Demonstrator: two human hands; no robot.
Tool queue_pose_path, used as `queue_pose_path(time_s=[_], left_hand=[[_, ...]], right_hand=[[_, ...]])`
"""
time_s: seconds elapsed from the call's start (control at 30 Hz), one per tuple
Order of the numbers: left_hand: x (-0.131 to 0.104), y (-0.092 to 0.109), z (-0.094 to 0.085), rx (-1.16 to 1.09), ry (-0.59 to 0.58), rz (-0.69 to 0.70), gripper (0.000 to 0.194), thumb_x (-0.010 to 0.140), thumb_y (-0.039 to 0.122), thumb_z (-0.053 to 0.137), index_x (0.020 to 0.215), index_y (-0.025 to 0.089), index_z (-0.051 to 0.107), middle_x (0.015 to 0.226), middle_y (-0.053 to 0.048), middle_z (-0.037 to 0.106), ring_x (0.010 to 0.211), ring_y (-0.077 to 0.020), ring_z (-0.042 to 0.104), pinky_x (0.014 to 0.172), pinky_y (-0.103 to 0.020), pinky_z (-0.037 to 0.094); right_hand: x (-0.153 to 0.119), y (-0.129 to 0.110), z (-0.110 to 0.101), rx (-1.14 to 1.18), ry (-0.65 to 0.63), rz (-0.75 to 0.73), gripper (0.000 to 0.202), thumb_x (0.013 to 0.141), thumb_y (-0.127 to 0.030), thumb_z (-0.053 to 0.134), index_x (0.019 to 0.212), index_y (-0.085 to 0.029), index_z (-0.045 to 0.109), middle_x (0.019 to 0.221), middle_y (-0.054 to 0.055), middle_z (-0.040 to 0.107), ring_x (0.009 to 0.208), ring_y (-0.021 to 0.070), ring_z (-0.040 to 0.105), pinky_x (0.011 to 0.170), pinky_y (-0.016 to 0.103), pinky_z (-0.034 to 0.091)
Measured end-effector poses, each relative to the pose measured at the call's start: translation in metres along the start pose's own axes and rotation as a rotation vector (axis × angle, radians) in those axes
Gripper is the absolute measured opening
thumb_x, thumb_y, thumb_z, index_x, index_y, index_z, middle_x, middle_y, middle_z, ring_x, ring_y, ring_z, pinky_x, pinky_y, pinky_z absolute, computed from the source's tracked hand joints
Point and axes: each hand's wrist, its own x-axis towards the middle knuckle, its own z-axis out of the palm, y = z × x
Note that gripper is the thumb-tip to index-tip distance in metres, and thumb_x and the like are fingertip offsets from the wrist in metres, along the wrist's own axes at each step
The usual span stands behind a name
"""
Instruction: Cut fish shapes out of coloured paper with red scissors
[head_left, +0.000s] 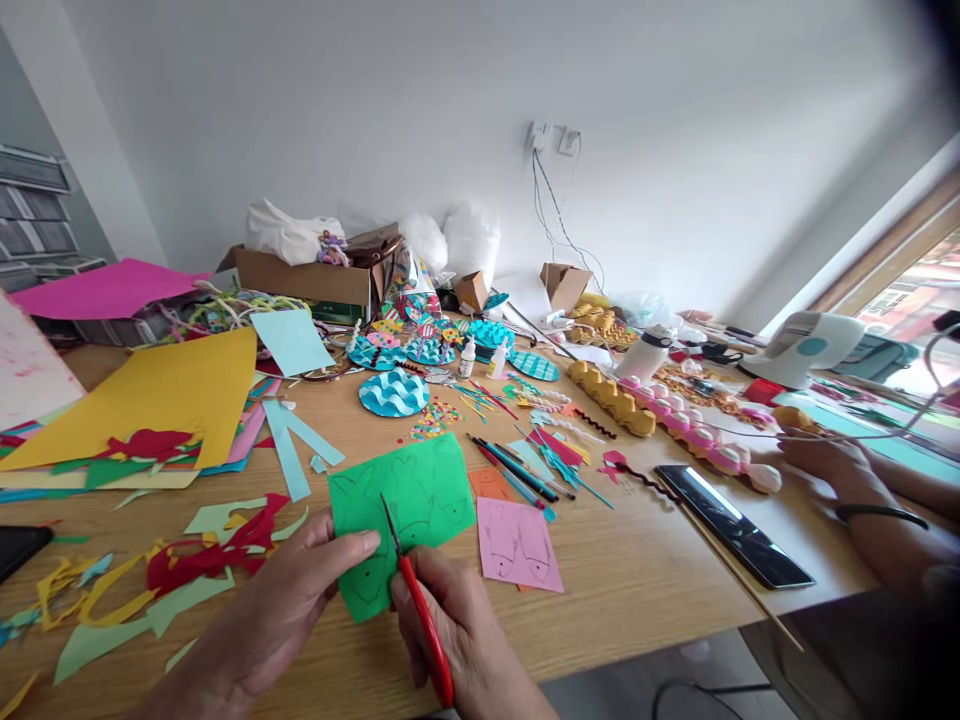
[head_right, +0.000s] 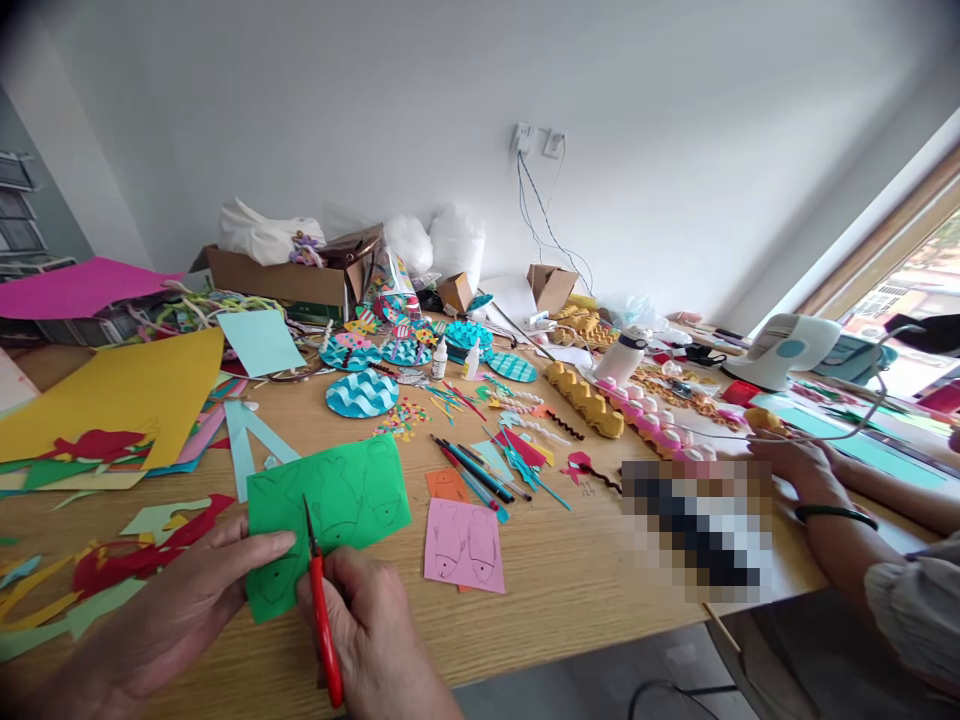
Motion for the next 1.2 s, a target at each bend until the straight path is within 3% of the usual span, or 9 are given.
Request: queue_pose_path(time_s=[0.27,0.47,0.73,0.87,1.0,1.07,1.2], left_hand=[[0.001,-0.008,-0.003,-0.020,-0.103,-0.024,0.019,0.075,0.034,0.073,0.090,0.025,0.079,0.084,-0.002,0.079,0.088,-0.0267,0.068,0.078,-0.034,0.052],[-0.001,-0.009,0.001,-0.043,-0.071,-0.035,0.025,0.071,0.035,0.077,0.092,0.022,0.079,0.089,-0.004,0.079,0.094,-0.0279,0.067,0.084,-0.035,0.052],[0.002,-0.009,-0.003,0.097,-0.089,0.003,0.023,0.075,0.039,0.074,0.092,0.024,0.078,0.082,-0.002,0.079,0.083,-0.0255,0.068,0.075,-0.032,0.053],[0.004,0.004,-0.002,0.076,0.035,0.066,0.015,0.068,0.038,0.080,0.074,0.025,0.076,0.073,0.002,0.077,0.081,-0.0229,0.069,0.072,-0.028,0.053],[0.006,0.012,0.005,-0.059,0.223,0.037,0.036,0.054,0.038,0.086,0.085,0.023,0.074,0.074,0.002,0.078,0.078,-0.0233,0.071,0.067,-0.028,0.053],[0.007,0.011,0.008,-0.097,0.251,0.000,0.046,0.049,0.036,0.088,0.090,0.021,0.072,0.075,0.001,0.079,0.078,-0.0241,0.071,0.067,-0.029,0.054],[0.007,0.008,0.009,-0.158,0.252,-0.023,0.046,0.047,0.032,0.089,0.087,0.020,0.071,0.073,0.001,0.079,0.079,-0.0238,0.072,0.068,-0.028,0.055]], right_hand=[[0.001,-0.006,0.000,0.056,-0.003,0.024,0.060,0.078,-0.079,0.046,0.067,-0.020,0.043,0.051,-0.006,0.041,0.041,0.0071,0.040,0.038,0.017,0.032],[-0.001,-0.008,0.001,0.084,0.017,0.040,0.061,0.078,-0.080,0.046,0.069,-0.019,0.045,0.051,-0.006,0.041,0.043,0.0071,0.040,0.040,0.016,0.031],[-0.004,-0.002,0.002,0.094,0.019,0.027,0.059,0.081,-0.078,0.044,0.069,-0.020,0.043,0.050,-0.007,0.038,0.041,0.0060,0.036,0.037,0.016,0.027],[-0.002,0.002,0.001,0.045,0.015,-0.006,0.060,0.081,-0.078,0.042,0.067,-0.020,0.042,0.052,-0.006,0.039,0.041,0.0059,0.036,0.036,0.016,0.027],[-0.002,0.001,0.002,0.009,0.017,-0.015,0.061,0.081,-0.078,0.042,0.065,-0.020,0.041,0.055,-0.005,0.038,0.042,0.0057,0.034,0.035,0.016,0.027],[-0.002,0.000,0.003,0.019,0.013,-0.005,0.060,0.082,-0.078,0.043,0.065,-0.020,0.041,0.055,-0.005,0.038,0.042,0.0057,0.035,0.036,0.016,0.029],[-0.002,0.003,0.006,0.067,0.029,0.026,0.063,0.077,-0.082,0.043,0.067,-0.020,0.041,0.053,-0.006,0.039,0.041,0.0061,0.038,0.037,0.016,0.031]])
